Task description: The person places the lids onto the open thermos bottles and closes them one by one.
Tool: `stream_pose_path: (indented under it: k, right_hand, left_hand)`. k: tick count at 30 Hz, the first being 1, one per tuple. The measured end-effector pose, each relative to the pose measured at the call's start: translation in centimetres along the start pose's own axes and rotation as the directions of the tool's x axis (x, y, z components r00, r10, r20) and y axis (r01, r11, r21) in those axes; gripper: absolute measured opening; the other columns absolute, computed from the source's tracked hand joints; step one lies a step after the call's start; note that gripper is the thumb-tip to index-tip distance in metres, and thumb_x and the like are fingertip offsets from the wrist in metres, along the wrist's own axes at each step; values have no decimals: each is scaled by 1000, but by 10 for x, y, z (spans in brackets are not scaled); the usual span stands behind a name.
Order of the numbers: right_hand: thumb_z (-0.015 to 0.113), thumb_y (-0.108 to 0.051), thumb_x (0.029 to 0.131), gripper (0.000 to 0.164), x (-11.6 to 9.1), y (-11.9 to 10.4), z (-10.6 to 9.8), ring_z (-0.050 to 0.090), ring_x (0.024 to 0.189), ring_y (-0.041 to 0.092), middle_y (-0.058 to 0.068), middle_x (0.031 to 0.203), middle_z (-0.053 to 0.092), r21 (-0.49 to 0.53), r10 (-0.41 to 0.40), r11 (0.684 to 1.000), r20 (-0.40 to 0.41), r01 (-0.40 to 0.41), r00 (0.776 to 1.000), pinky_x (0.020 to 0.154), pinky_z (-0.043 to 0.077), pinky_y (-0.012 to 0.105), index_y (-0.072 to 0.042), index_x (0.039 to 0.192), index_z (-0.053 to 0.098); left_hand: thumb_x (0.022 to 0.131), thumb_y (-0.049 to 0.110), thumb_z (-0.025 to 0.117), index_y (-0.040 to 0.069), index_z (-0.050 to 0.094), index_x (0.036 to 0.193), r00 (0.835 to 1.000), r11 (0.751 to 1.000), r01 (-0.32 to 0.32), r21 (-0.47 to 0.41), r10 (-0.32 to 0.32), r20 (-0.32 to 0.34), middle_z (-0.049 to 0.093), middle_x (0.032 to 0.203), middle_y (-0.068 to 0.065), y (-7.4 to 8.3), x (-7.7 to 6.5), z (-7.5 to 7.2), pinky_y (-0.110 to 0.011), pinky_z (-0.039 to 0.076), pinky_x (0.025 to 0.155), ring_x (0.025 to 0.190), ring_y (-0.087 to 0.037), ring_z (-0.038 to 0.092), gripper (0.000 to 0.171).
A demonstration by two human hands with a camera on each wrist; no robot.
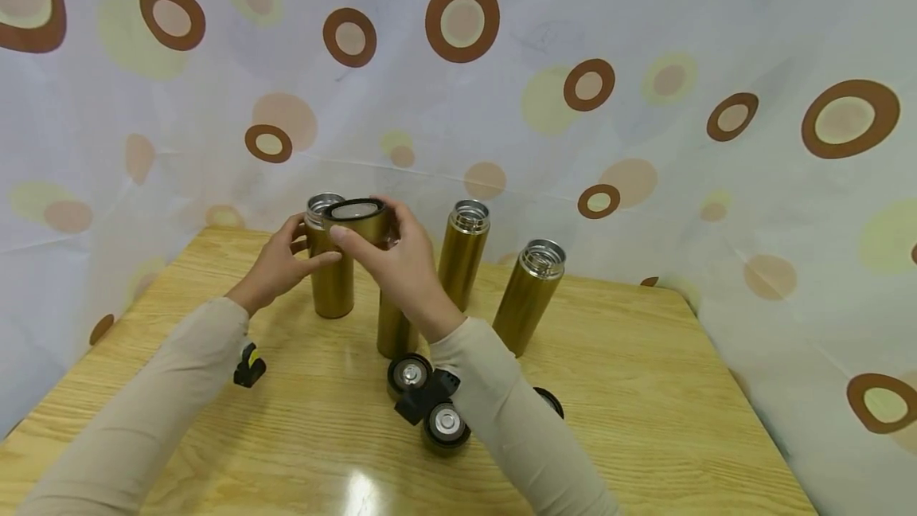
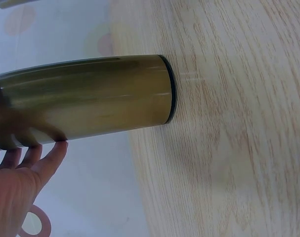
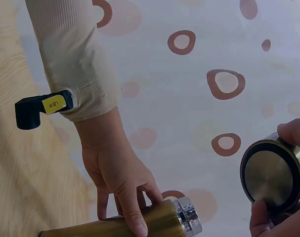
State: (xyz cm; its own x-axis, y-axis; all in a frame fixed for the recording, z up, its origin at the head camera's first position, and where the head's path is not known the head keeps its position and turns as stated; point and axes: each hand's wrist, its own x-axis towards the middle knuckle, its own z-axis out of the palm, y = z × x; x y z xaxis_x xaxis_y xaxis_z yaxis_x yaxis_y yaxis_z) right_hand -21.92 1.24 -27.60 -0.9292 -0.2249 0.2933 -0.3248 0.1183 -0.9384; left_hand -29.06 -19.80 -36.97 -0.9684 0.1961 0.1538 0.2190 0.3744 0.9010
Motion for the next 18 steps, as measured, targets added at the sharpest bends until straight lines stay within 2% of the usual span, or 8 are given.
stream_pose_path:
  k: [6, 12, 18]
  right_hand:
    - [69, -29, 88, 63, 10, 0, -1, 56, 109, 13, 1, 121, 53, 68, -4, 998, 16, 3, 1000, 94, 49, 28, -15, 142, 40]
    - [70, -26, 88, 67, 17, 1, -1, 57, 102, 19, 5, 125, 47, 96, 28, 995, 39, -32, 999, 83, 51, 26, -16, 145, 36]
    - [73, -27, 86, 65, 23, 2, 2, 55, 110, 18, 6, 130, 46, 132, 86, 987, 6, -86, 996, 93, 50, 31, -14, 137, 36]
  left_hand:
    - [91, 32, 68, 7, 11, 153, 1000, 1000, 8, 8, -8, 0, 23, 153, -26, 2, 0, 1, -59, 34, 106, 137, -49, 26, 88]
    - [90, 33, 68, 8, 12, 153, 1000, 1000, 20, 11, -20, -6, 24, 152, -25, 2, -1, 0, -58, 35, 106, 137, -48, 27, 88]
    - [90, 35, 68, 8, 12, 153, 1000, 999, 25, 24, -25, -13, 24, 153, -25, 2, 0, 1, -56, 36, 106, 137, -47, 28, 89]
